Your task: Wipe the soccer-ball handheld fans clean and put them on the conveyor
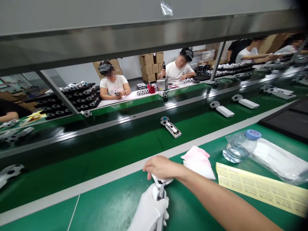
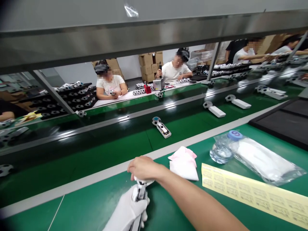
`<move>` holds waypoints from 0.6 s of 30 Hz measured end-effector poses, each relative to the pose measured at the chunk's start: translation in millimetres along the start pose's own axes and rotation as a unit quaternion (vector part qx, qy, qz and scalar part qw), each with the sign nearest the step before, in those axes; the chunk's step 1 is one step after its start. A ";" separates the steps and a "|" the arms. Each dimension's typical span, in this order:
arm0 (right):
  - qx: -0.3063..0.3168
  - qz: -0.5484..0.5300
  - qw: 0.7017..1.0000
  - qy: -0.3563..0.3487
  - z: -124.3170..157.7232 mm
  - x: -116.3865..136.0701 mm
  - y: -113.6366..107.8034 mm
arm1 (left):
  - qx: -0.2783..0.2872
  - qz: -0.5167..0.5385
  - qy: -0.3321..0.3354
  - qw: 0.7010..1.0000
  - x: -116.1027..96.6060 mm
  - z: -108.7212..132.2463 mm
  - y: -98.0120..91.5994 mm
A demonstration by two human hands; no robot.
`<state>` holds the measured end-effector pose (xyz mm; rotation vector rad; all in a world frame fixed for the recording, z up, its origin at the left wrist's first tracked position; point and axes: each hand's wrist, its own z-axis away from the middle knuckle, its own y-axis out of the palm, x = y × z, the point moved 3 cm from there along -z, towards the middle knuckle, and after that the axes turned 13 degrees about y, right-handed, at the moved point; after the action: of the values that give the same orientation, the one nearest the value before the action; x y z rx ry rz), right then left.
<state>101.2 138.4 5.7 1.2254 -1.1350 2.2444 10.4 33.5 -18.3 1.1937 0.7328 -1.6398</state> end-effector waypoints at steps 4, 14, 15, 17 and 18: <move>0.193 -0.209 0.959 -0.003 4.7 -8.3 -19.8 | 0.038 0.031 0.009 0.999 -6.7 -0.9 6.0; -0.084 -0.530 0.843 -0.042 17.3 -16.3 10.6 | -0.084 0.247 -0.043 0.965 1.8 -1.6 1.3; -0.148 -0.464 0.871 -0.060 22.5 -12.3 11.3 | -0.088 0.237 -0.041 0.966 2.3 -2.2 -0.7; -0.240 -0.321 0.911 -0.099 30.9 -3.1 11.7 | -0.089 0.232 -0.043 0.968 1.9 -3.0 -3.0; -0.254 -0.269 0.922 -0.113 32.0 0.2 11.9 | -0.089 0.233 -0.046 0.967 1.3 -3.1 -3.4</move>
<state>111.3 105.9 10.0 1.3731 -1.1768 1.3244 8.3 37.0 -20.7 1.0561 0.4832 -1.2030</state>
